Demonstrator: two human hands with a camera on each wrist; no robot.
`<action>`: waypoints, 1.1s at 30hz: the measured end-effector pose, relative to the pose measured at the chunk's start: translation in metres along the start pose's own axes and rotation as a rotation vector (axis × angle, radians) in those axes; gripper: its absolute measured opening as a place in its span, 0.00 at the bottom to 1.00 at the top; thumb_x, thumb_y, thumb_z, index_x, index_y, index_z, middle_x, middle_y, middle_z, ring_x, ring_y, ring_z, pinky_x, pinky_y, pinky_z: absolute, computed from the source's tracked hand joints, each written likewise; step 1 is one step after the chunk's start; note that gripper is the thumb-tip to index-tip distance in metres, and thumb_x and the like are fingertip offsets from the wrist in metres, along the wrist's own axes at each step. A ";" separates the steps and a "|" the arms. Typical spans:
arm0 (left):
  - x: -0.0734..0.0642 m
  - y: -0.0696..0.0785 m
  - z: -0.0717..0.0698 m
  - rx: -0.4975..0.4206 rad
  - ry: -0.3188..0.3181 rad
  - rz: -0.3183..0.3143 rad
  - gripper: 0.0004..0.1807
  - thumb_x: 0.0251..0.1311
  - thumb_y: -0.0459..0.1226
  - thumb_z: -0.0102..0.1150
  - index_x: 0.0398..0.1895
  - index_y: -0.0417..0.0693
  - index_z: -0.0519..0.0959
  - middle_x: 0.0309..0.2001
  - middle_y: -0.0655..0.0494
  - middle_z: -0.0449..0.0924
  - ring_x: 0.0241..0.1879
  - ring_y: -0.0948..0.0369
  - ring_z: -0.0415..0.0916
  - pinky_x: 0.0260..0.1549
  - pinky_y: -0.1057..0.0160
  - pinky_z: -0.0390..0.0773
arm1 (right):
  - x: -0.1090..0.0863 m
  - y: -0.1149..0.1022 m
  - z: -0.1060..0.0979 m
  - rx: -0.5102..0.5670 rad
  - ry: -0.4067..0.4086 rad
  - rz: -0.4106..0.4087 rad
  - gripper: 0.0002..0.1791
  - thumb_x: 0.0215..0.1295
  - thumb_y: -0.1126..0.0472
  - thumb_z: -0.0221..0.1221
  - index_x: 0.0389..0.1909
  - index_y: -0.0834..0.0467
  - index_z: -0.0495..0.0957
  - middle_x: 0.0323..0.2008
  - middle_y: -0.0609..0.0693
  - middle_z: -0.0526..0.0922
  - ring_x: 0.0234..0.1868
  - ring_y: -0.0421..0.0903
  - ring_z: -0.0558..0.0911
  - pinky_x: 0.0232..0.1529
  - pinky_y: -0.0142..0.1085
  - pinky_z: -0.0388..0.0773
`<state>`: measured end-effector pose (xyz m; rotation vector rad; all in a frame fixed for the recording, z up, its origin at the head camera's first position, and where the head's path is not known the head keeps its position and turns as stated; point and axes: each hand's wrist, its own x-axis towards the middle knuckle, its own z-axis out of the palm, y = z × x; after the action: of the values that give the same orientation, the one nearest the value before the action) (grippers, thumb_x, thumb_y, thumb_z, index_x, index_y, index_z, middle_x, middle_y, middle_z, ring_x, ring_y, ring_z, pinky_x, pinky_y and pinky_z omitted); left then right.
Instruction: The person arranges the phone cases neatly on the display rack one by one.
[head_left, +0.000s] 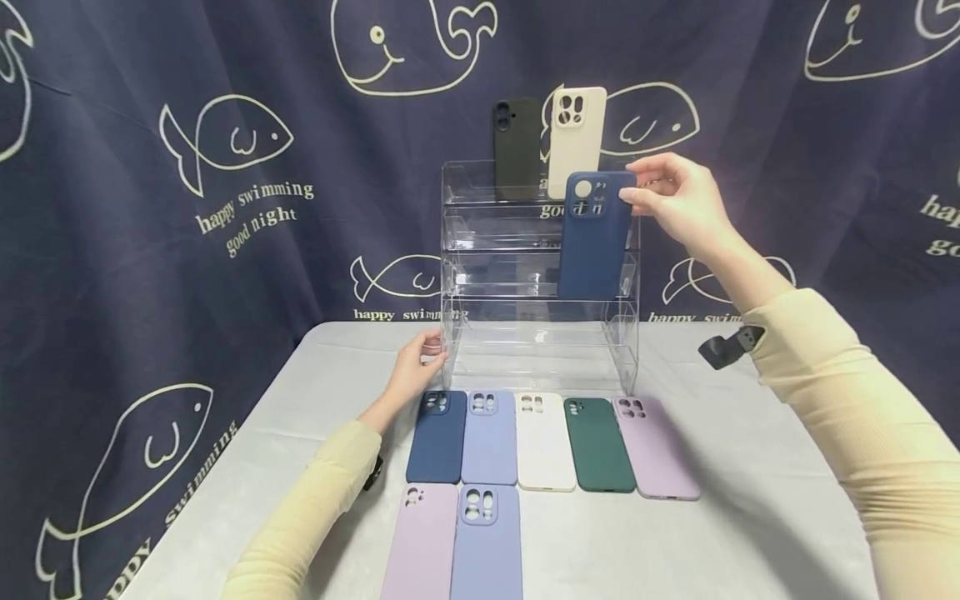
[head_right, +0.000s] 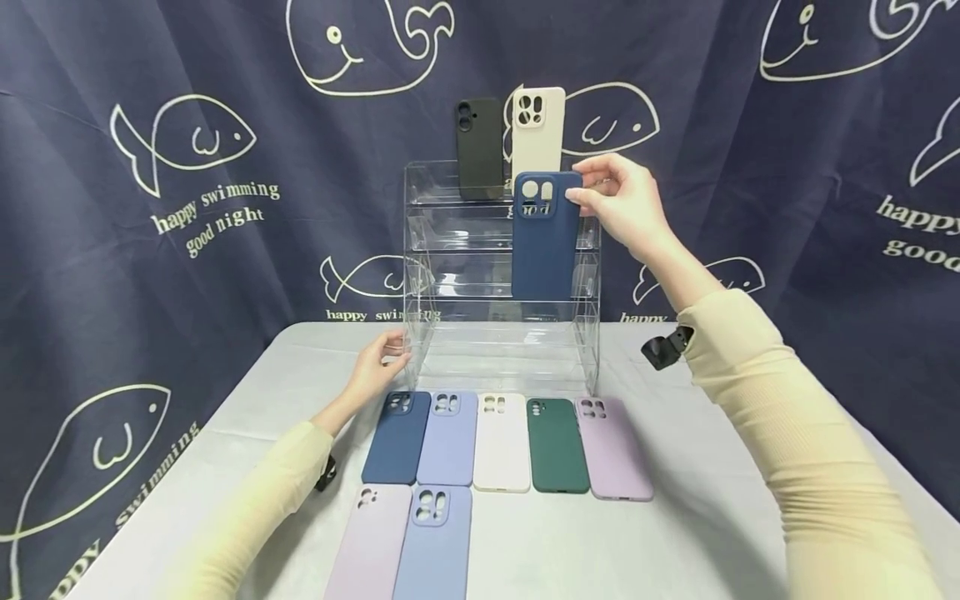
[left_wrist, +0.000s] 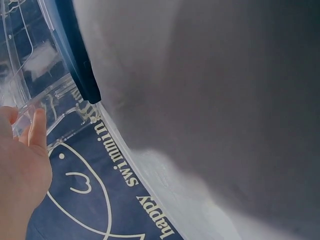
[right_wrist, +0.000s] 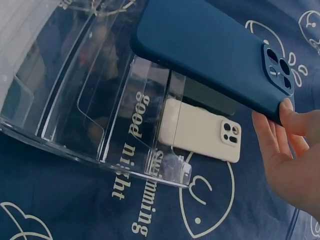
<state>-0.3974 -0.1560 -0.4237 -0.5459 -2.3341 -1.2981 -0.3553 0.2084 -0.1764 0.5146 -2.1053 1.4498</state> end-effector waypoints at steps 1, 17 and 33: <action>0.000 0.000 0.000 -0.001 0.002 0.003 0.21 0.57 0.30 0.60 0.54 0.35 0.72 0.45 0.39 0.80 0.44 0.47 0.79 0.41 0.56 0.84 | 0.003 0.000 0.000 0.005 0.010 -0.003 0.16 0.56 0.68 0.63 0.47 0.62 0.77 0.30 0.41 0.75 0.27 0.29 0.81 0.31 0.20 0.81; -0.001 0.002 -0.004 0.014 0.002 -0.015 0.21 0.57 0.29 0.60 0.54 0.35 0.71 0.48 0.39 0.78 0.44 0.47 0.79 0.41 0.56 0.84 | 0.048 0.008 0.009 0.041 0.163 -0.014 0.16 0.54 0.71 0.63 0.45 0.60 0.78 0.28 0.39 0.76 0.27 0.29 0.79 0.29 0.17 0.79; -0.002 0.001 0.001 -0.014 -0.007 -0.029 0.22 0.57 0.29 0.60 0.55 0.34 0.71 0.50 0.38 0.78 0.45 0.47 0.79 0.42 0.57 0.84 | 0.080 0.032 0.015 0.046 0.292 0.069 0.14 0.56 0.71 0.62 0.44 0.56 0.78 0.27 0.37 0.76 0.27 0.30 0.77 0.31 0.18 0.78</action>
<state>-0.3954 -0.1552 -0.4246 -0.5238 -2.3480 -1.3281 -0.4399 0.2049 -0.1548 0.2310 -1.8786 1.5132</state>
